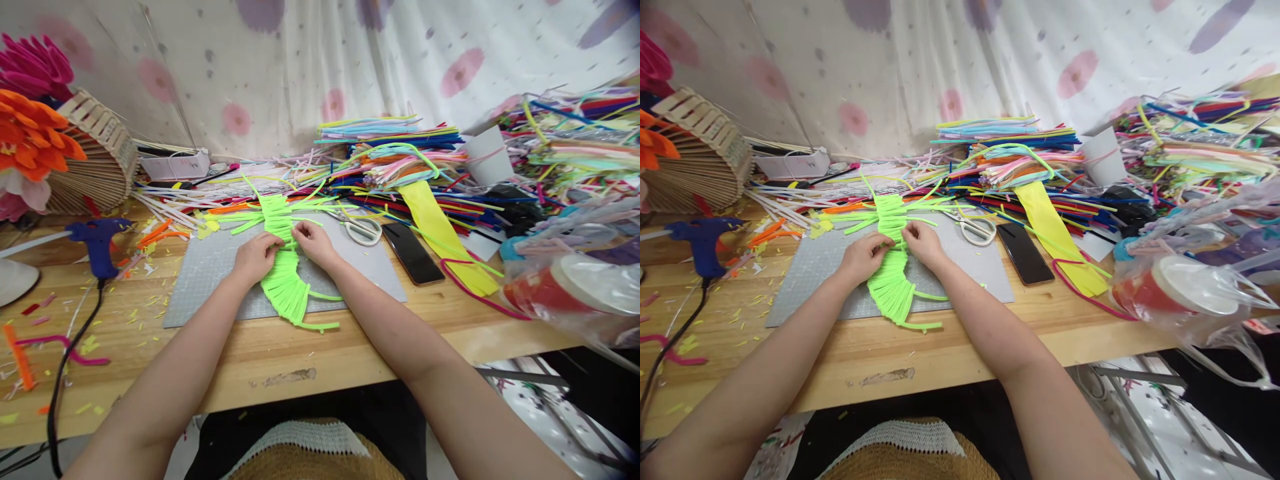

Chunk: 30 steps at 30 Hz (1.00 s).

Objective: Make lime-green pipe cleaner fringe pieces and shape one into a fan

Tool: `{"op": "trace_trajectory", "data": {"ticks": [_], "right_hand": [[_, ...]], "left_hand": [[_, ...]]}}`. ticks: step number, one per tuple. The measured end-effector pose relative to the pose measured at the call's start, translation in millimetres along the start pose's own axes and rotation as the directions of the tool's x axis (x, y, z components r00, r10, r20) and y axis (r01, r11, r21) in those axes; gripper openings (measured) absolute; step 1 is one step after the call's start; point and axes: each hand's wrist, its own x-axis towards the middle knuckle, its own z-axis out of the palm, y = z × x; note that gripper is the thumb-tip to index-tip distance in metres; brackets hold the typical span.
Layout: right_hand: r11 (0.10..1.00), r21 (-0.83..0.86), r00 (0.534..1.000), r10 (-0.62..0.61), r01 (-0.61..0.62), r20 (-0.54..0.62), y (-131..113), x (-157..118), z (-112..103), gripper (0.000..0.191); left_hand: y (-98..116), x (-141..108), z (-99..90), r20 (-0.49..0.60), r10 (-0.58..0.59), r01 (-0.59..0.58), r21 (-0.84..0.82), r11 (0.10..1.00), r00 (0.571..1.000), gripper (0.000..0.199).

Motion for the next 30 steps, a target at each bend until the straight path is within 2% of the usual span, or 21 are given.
{"op": "trace_trajectory", "data": {"ticks": [3, 6, 8, 11, 13, 15, 19, 25, 30], "right_hand": [[0.999, -0.016, 0.984, 0.045, -0.048, -0.173, 0, 0, -1, 0.015], [0.998, 0.009, 0.977, 0.056, -0.055, -0.206, 1, -1, 0, 0.016], [0.997, 0.074, 0.989, 0.038, -0.028, -0.144, 1, -2, 1, 0.018], [0.963, 0.268, 0.998, 0.0, -0.019, 0.071, -2, -3, 1, 0.022], [0.931, 0.362, 0.978, -0.037, -0.041, 0.207, -5, -4, -2, 0.025], [0.923, 0.38, 0.955, -0.052, -0.066, 0.291, -7, -5, -5, 0.027], [0.929, 0.358, 0.942, -0.031, -0.096, 0.334, -5, -4, -12, 0.026], [0.894, 0.426, 0.923, -0.038, -0.141, 0.384, 0, -1, -14, 0.027], [0.897, 0.426, 0.946, -0.029, -0.117, 0.322, 1, 0, -13, 0.024]], "left_hand": [[-3, 1, -0.8, 0.023, 0.019, -0.02, 0.023, 1.0, 1.0, 0.027], [-2, 2, -2.0, 0.038, 0.03, -0.032, 0.063, 0.997, 0.999, 0.029], [0, 2, -3.2, 0.025, 0.026, -0.029, 0.1, 0.995, 0.999, 0.029], [4, 2, -4.9, -0.002, -0.008, 0.008, 0.13, 0.992, 1.0, 0.025], [5, 2, -5.2, 0.001, -0.033, 0.032, 0.138, 0.99, 0.999, 0.023], [5, 3, -5.0, 0.017, -0.046, 0.043, 0.145, 0.988, 0.999, 0.024], [3, 7, -6.6, 0.06, -0.066, 0.057, 0.15, 0.987, 0.996, 0.024], [8, 12, -11.9, 0.142, -0.106, 0.074, 0.216, 0.974, 0.984, 0.019], [12, 10, -5.5, 0.121, -0.096, 0.052, 0.324, 0.945, 0.988, 0.017]]}}
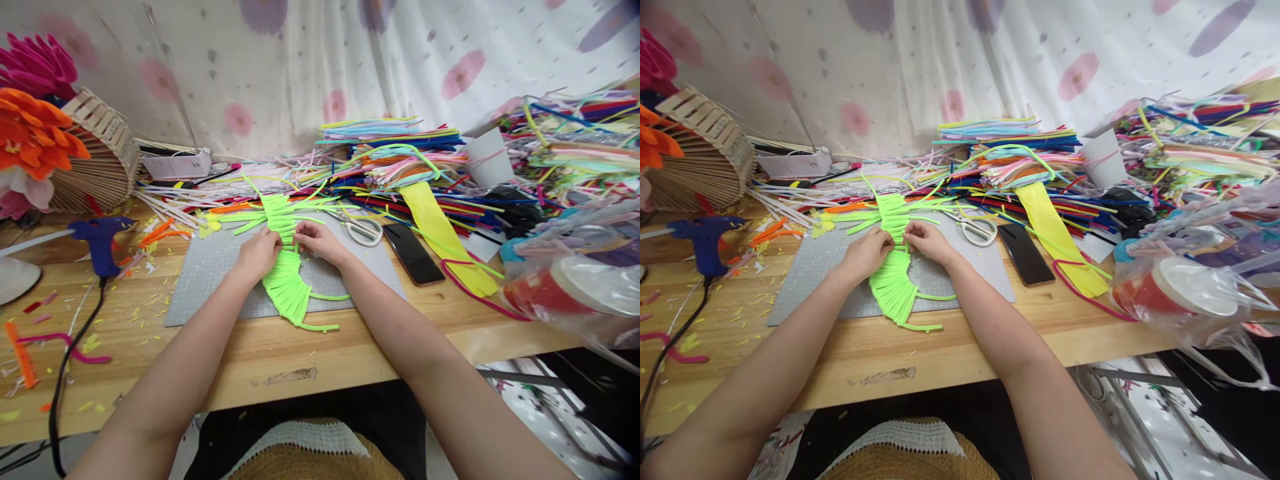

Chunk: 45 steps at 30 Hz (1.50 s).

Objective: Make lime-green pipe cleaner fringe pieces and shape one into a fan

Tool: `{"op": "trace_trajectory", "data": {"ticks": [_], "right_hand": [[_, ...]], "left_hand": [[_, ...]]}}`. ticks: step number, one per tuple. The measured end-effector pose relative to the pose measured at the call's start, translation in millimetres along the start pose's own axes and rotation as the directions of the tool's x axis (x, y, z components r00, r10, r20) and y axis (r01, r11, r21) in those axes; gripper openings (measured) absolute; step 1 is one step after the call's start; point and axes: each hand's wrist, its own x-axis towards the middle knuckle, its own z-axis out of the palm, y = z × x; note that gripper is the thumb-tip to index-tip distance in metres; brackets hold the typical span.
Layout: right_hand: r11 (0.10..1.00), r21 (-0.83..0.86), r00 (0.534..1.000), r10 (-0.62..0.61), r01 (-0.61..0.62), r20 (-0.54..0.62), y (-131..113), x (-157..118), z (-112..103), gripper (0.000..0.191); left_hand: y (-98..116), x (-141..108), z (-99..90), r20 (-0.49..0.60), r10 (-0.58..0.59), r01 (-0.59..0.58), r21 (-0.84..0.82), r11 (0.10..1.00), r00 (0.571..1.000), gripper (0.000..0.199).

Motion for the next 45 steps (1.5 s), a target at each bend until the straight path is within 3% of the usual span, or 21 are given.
{"op": "trace_trajectory", "data": {"ticks": [4, 10, 17, 22, 27, 30, 34, 37, 39, 41, 43, 45], "right_hand": [[1.0, -0.019, 0.998, -0.006, 0.005, -0.07, 1, 1, 2, 0.028], [0.996, -0.024, 0.946, -0.087, 0.083, -0.313, 3, 2, 12, 0.039], [0.986, -0.096, 0.984, 0.125, -0.138, -0.131, 1, 1, 16, 0.034], [0.967, -0.184, 0.981, 0.155, -0.175, -0.117, 1, 4, 14, 0.035], [0.937, -0.29, 0.972, 0.143, -0.194, -0.186, 6, 6, 16, 0.03], [0.953, -0.222, 0.968, 0.164, -0.205, -0.188, 3, 4, 15, 0.025], [0.967, -0.09, 0.97, 0.232, -0.238, -0.072, -7, 1, 12, 0.016], [0.966, -0.123, 0.974, 0.226, -0.228, -0.034, -8, 1, 12, 0.01], [0.965, -0.187, 0.981, 0.17, -0.186, -0.097, -3, 2, 13, 0.014], [0.96, -0.251, 0.969, 0.062, -0.123, -0.238, 4, 4, 13, 0.014], [0.952, -0.294, 0.917, -0.038, -0.088, -0.397, 11, 7, 11, 0.015], [0.95, -0.292, 0.859, -0.056, -0.111, -0.509, 16, 10, 7, 0.017]], "left_hand": [[1, -3, 6.4, -0.096, -0.009, 0.011, 0.019, 1.0, 0.995, 0.017], [-1, -2, 11.7, -0.175, -0.095, 0.092, -0.025, 0.995, 0.98, 0.018], [4, -2, 13.9, -0.175, -0.109, 0.107, -0.016, 0.994, 0.979, 0.022], [6, -4, 14.3, -0.185, -0.096, 0.094, -0.02, 0.995, 0.978, 0.022], [5, -5, 15.0, -0.218, -0.055, 0.05, -0.027, 0.998, 0.974, 0.022], [3, -8, 13.0, -0.22, 0.023, -0.031, -0.03, 0.999, 0.975, 0.02], [0, -11, 9.6, -0.209, 0.093, -0.106, -0.054, 0.993, 0.973, 0.017], [0, -13, 8.3, -0.196, 0.096, -0.111, -0.064, 0.992, 0.976, 0.02], [0, -13, 7.9, -0.178, 0.1, -0.114, -0.074, 0.991, 0.979, 0.022], [0, -12, 7.7, -0.167, 0.103, -0.118, -0.084, 0.989, 0.981, 0.024], [0, -12, 7.7, -0.164, 0.096, -0.113, -0.097, 0.989, 0.982, 0.025], [-1, -12, 7.7, -0.156, 0.09, -0.109, -0.115, 0.987, 0.984, 0.028]]}}
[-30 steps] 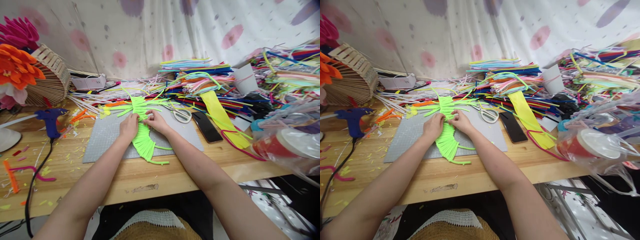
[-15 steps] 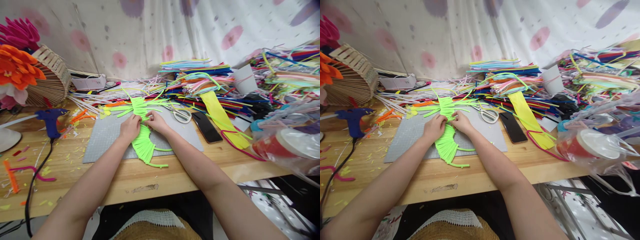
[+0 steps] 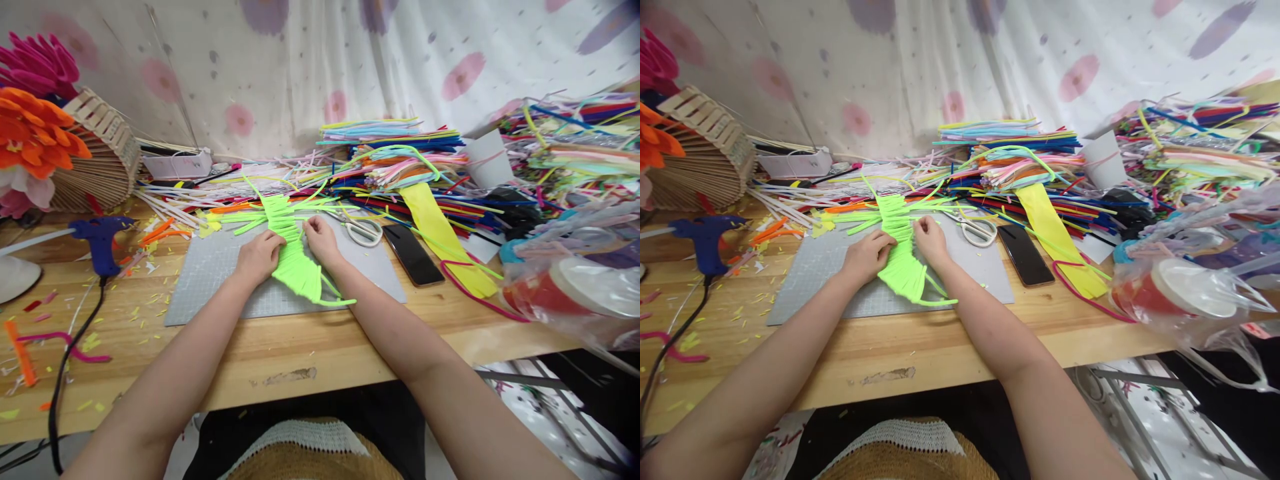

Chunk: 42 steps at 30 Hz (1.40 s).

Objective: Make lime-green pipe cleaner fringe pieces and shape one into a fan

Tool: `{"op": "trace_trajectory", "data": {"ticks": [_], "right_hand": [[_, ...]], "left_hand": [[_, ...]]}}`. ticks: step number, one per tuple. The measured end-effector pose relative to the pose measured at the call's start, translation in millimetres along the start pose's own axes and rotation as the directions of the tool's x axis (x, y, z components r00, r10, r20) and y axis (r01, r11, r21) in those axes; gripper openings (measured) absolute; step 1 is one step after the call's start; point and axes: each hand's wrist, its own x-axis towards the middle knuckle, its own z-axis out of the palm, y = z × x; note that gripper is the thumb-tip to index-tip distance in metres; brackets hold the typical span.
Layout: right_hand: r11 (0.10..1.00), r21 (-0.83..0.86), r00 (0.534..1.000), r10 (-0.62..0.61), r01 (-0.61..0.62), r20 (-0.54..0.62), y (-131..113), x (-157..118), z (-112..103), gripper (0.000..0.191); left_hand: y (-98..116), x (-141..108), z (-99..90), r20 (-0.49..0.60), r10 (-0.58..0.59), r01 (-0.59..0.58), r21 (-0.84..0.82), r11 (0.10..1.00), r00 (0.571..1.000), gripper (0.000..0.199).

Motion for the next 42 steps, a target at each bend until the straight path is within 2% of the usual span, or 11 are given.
{"op": "trace_trajectory", "data": {"ticks": [3, 9, 11, 14, 18, 23, 30, 33, 37, 42], "right_hand": [[0.999, 0.006, 0.999, 0.038, -0.038, -0.003, 4, 5, -2, 0.02], [0.996, 0.036, 0.977, -0.082, 0.076, 0.196, -2, 0, -3, 0.02], [0.994, 0.05, 0.967, -0.102, 0.093, 0.233, -2, -1, -2, 0.019], [0.995, 0.048, 0.964, -0.094, 0.085, 0.249, 0, 0, -2, 0.017], [0.996, -0.02, 0.977, -0.085, 0.091, 0.195, 3, 2, -2, 0.014], [0.995, -0.092, 0.996, -0.026, 0.034, 0.083, -3, 0, -4, 0.011], [0.995, -0.097, 0.998, 0.028, -0.033, -0.052, -6, 1, -5, 0.011], [0.994, -0.101, 0.996, 0.037, -0.044, -0.076, -6, 2, -5, 0.01], [0.995, -0.083, 0.998, 0.047, -0.051, -0.048, -5, 4, -5, 0.011], [0.997, -0.062, 0.995, 0.034, -0.04, -0.089, -2, 5, -6, 0.011]], "left_hand": [[-2, 1, -1.8, 0.005, -0.007, 0.008, -0.037, 0.999, 1.0, 0.03], [0, 8, -13.5, -0.027, 0.022, -0.028, -0.234, 0.972, 0.999, 0.03], [6, 8, -14.0, -0.021, 0.04, -0.044, -0.234, 0.971, 0.999, 0.032], [16, 2, -7.4, 0.038, 0.079, -0.073, -0.138, 0.988, 0.996, 0.044], [25, -6, 3.0, 0.067, 0.137, -0.13, -0.093, 0.987, 0.988, 0.064], [23, -8, 6.7, 0.039, 0.16, -0.154, -0.122, 0.981, 0.986, 0.05], [22, -7, 6.8, 0.03, 0.146, -0.143, -0.1, 0.985, 0.989, 0.033], [29, -8, 3.4, 0.077, 0.156, -0.152, -0.05, 0.987, 0.985, 0.038], [40, -11, 2.3, 0.104, 0.104, -0.106, 0.013, 0.994, 0.989, 0.057], [42, -13, 4.2, 0.095, 0.083, -0.08, -0.033, 0.996, 0.992, 0.048]]}}
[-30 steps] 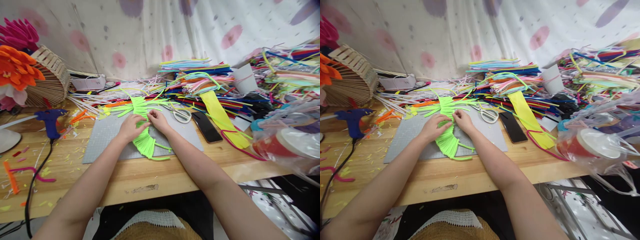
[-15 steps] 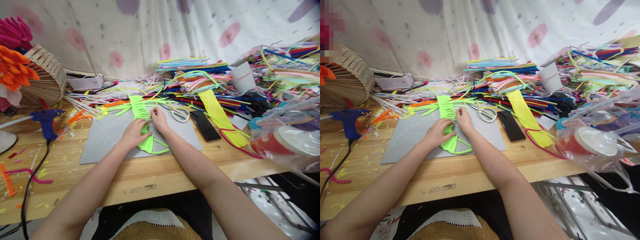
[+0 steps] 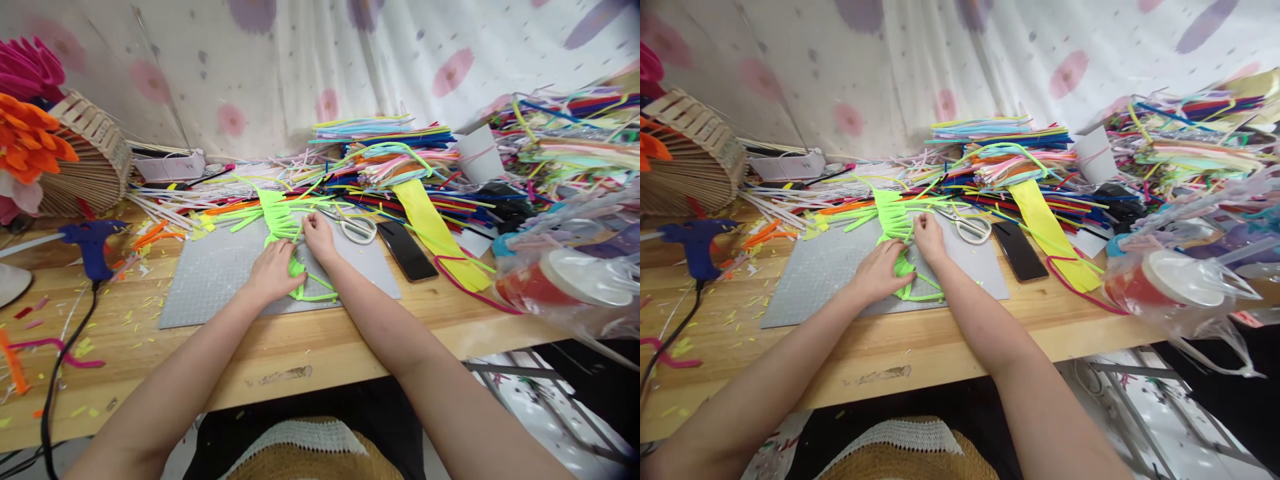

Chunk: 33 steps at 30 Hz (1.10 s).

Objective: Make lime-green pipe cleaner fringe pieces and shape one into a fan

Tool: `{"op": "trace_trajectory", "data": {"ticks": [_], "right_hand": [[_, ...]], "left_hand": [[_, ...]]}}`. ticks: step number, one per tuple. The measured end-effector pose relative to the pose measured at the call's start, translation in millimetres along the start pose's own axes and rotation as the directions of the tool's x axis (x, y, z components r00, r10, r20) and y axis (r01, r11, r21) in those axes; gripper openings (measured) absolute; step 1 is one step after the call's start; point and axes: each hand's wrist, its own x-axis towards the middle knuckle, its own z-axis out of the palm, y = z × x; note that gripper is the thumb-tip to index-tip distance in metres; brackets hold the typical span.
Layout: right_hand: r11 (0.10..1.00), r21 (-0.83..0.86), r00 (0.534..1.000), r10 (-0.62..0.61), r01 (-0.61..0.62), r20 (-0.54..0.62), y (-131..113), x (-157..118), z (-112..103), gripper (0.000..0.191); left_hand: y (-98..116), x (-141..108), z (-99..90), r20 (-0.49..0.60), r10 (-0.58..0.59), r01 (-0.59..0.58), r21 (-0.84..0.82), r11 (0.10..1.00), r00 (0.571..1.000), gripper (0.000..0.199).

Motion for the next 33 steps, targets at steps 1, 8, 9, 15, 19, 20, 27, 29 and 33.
{"op": "trace_trajectory", "data": {"ticks": [1, 8, 9, 15, 19, 20, 27, 29, 33], "right_hand": [[1.0, 0.01, 1.0, -0.002, 0.002, -0.018, 0, 0, 0, 0.011], [0.999, 0.047, 0.998, 0.014, -0.011, -0.063, 1, 6, -3, 0.013], [0.999, 0.046, 0.999, 0.013, -0.011, -0.048, 1, 8, -4, 0.013], [1.0, 0.028, 0.995, -0.004, 0.001, 0.1, 4, 16, -9, 0.014], [0.997, -0.022, 0.996, -0.068, 0.069, 0.059, 2, 9, -8, 0.014], [0.995, -0.042, 0.995, -0.085, 0.087, 0.055, 1, 6, -7, 0.014], [0.975, -0.191, 0.993, -0.122, 0.118, -0.007, -4, -2, -7, 0.012], [0.971, -0.21, 0.992, -0.124, 0.115, -0.029, -5, -3, -7, 0.011], [0.984, -0.168, 0.998, -0.067, 0.062, -0.023, -4, -3, -5, 0.01]], "left_hand": [[-1, 0, -0.4, -0.005, 0.007, -0.007, -0.016, 1.0, 1.0, 0.048], [-6, 6, -3.0, 0.001, 0.081, -0.081, -0.023, 0.996, 0.997, 0.053], [-7, 8, -3.1, 0.013, 0.102, -0.102, -0.014, 0.995, 0.995, 0.054], [-27, 14, -13.7, 0.165, 0.221, -0.222, -0.01, 0.975, 0.961, 0.057], [-37, 13, -21.2, 0.231, 0.225, -0.234, 0.013, 0.972, 0.947, 0.058], [-36, 12, -20.3, 0.229, 0.222, -0.233, 0.02, 0.972, 0.948, 0.058], [-17, 5, 3.2, 0.091, 0.169, -0.18, 0.122, 0.976, 0.981, 0.05], [-19, 4, 7.3, 0.071, 0.185, -0.193, 0.127, 0.973, 0.98, 0.051], [-27, 3, 10.8, 0.054, 0.2, -0.206, 0.14, 0.969, 0.978, 0.056]]}}
